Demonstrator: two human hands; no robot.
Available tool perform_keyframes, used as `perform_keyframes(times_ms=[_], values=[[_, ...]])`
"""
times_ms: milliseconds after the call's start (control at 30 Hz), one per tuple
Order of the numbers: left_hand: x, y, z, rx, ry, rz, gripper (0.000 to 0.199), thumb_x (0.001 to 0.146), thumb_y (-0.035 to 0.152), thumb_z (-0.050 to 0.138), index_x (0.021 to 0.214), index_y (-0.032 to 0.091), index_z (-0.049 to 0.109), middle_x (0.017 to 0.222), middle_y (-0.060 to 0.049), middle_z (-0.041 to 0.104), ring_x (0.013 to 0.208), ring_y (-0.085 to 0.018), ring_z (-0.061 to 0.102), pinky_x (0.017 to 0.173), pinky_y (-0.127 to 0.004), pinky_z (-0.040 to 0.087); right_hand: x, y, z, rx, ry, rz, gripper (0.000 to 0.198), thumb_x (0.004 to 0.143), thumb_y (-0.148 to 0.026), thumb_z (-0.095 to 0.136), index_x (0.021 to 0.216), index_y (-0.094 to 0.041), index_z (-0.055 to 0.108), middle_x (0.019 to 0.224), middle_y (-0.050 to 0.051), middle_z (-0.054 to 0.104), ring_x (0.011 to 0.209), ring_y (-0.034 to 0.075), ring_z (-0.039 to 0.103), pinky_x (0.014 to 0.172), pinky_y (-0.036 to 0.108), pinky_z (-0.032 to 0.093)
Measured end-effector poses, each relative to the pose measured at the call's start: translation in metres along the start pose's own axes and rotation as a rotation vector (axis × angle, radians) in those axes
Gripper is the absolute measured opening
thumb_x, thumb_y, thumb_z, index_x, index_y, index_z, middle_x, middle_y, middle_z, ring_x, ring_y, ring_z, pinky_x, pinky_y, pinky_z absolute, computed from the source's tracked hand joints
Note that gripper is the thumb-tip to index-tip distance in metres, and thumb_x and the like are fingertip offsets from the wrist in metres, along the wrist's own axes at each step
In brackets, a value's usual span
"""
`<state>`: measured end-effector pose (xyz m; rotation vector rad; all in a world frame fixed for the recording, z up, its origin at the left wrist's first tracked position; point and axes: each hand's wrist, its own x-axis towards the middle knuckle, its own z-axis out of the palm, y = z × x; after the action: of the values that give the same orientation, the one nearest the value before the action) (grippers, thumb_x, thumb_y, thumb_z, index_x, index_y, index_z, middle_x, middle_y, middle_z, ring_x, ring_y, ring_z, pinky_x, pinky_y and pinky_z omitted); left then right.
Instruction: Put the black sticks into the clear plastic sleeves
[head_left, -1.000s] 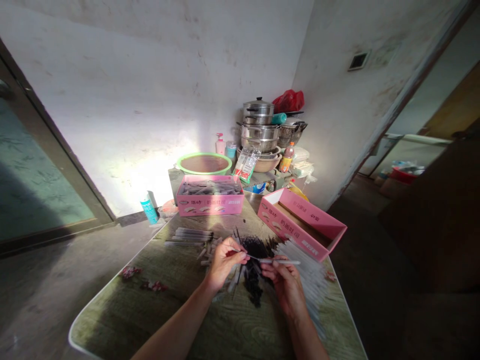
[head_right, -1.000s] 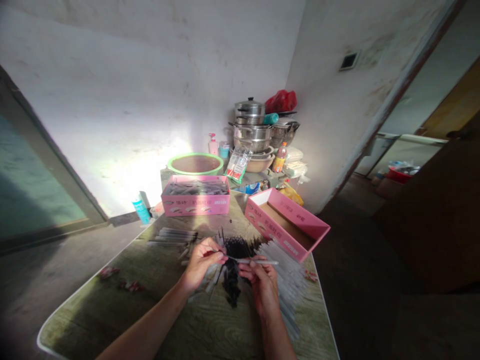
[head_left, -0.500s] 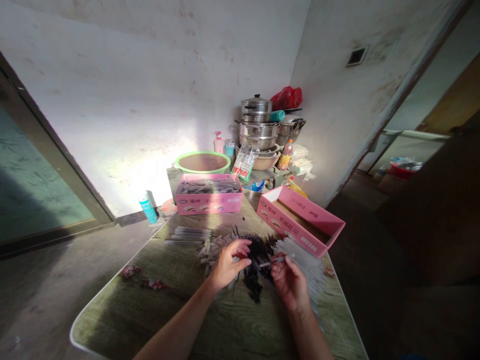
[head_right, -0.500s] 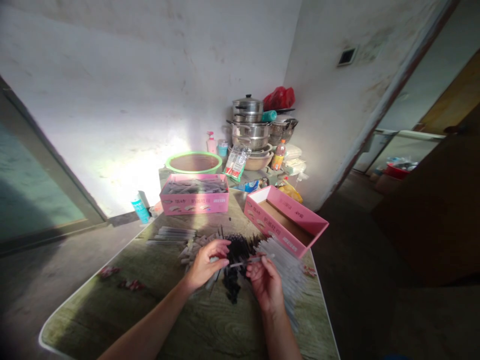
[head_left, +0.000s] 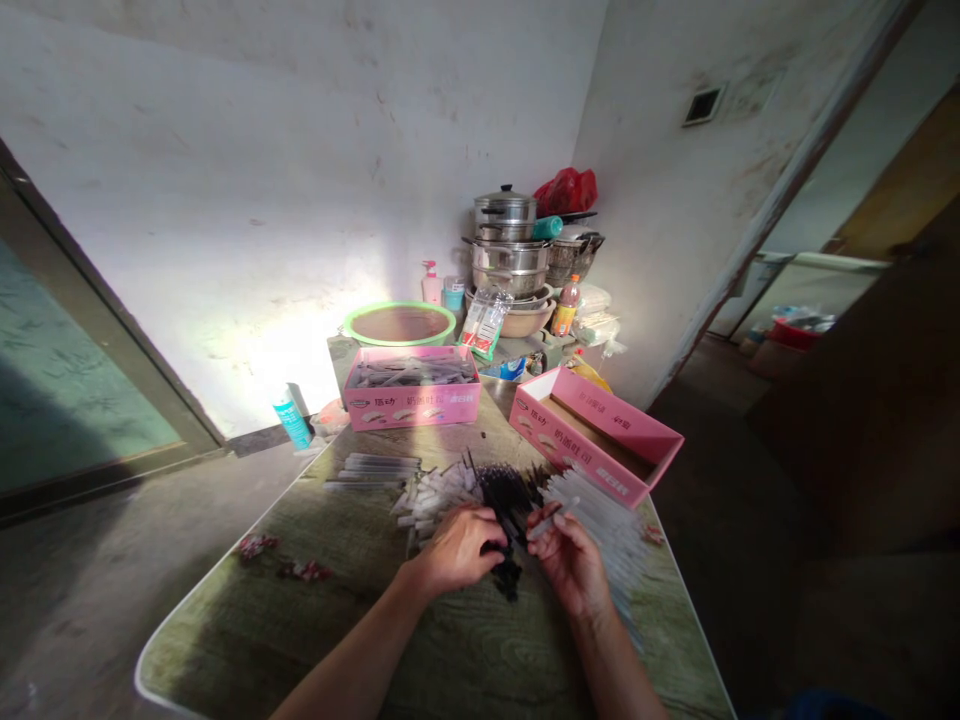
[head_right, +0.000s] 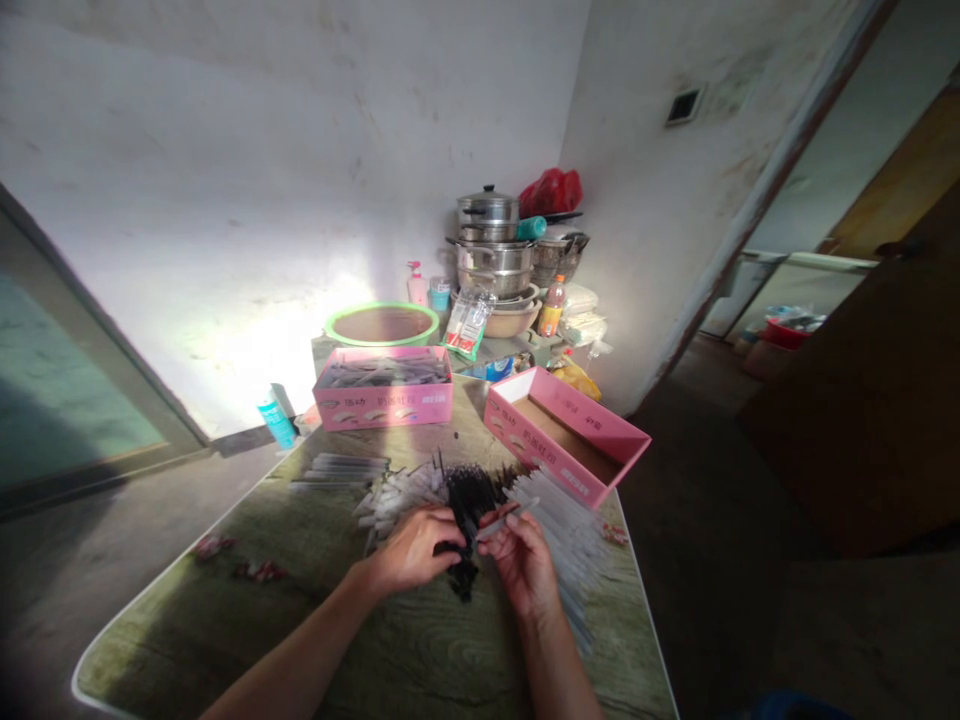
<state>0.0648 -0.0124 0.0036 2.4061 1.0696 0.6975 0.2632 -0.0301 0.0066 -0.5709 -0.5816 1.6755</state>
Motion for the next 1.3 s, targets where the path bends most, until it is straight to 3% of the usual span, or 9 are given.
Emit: perform_keyframes(times_ms=[200, 333, 500, 633, 733, 1300], values=[[-0.002, 0.000, 0.001, -0.012, -0.047, 0.024, 0.014, 0.078, 0.024, 0.068, 0.089, 0.022, 0.075, 0.086, -0.005, 0.069, 0.084, -0.021, 0.063, 0.078, -0.029, 0.044, 0.000, 0.002, 0.001, -0.024, -0.005, 0.004, 0.011, 0.075, -0.021, 0.073, 0.084, -0.017, 0.068, 0.078, 0.006, 0.075, 0.062, 0.017, 0.070, 0.055, 0.025, 0.057], [-0.001, 0.005, 0.000, -0.159, 0.011, -0.060, 0.012, 0.074, 0.021, 0.069, 0.085, 0.022, 0.074, 0.082, -0.003, 0.070, 0.077, -0.019, 0.063, 0.072, -0.027, 0.045, 0.001, 0.003, -0.002, -0.040, 0.002, 0.003, 0.013, 0.074, -0.021, 0.074, 0.084, -0.016, 0.067, 0.078, 0.007, 0.075, 0.062, 0.018, 0.070, 0.055, 0.026, 0.058], [0.003, 0.008, -0.005, -0.540, 0.204, -0.202, 0.021, 0.080, 0.021, 0.063, 0.097, 0.020, 0.075, 0.086, -0.006, 0.074, 0.077, -0.019, 0.066, 0.070, -0.027, 0.048, 0.003, 0.006, -0.004, -0.058, 0.020, -0.003, 0.015, 0.075, -0.022, 0.076, 0.084, -0.015, 0.067, 0.073, 0.007, 0.075, 0.059, 0.017, 0.070, 0.055, 0.026, 0.058], [0.005, 0.004, -0.006, -0.942, 0.292, -0.351, 0.022, 0.080, 0.033, 0.068, 0.089, 0.014, 0.073, 0.074, -0.007, 0.070, 0.065, -0.017, 0.065, 0.059, -0.026, 0.050, 0.004, 0.008, -0.002, -0.079, 0.101, -0.023, 0.020, 0.071, -0.024, 0.079, 0.084, -0.015, 0.066, 0.070, 0.007, 0.075, 0.057, 0.018, 0.070, 0.054, 0.027, 0.059], [0.004, 0.001, -0.006, -1.162, 0.331, -0.417, 0.029, 0.074, 0.036, 0.075, 0.089, 0.012, 0.070, 0.079, -0.008, 0.071, 0.069, -0.018, 0.068, 0.063, -0.028, 0.054, 0.004, 0.007, 0.004, -0.098, 0.154, -0.044, 0.023, 0.067, -0.023, 0.083, 0.081, -0.013, 0.066, 0.068, 0.007, 0.075, 0.055, 0.019, 0.071, 0.053, 0.027, 0.060], [0.004, 0.005, -0.004, -1.207, 0.250, -0.442, 0.030, 0.074, 0.036, 0.075, 0.087, 0.012, 0.063, 0.075, -0.007, 0.072, 0.065, -0.016, 0.069, 0.061, -0.026, 0.056, 0.004, 0.013, 0.009, -0.218, 0.169, -0.080, 0.028, 0.067, -0.027, 0.083, 0.085, -0.013, 0.066, 0.068, 0.009, 0.075, 0.056, 0.019, 0.071, 0.056, 0.027, 0.059]])
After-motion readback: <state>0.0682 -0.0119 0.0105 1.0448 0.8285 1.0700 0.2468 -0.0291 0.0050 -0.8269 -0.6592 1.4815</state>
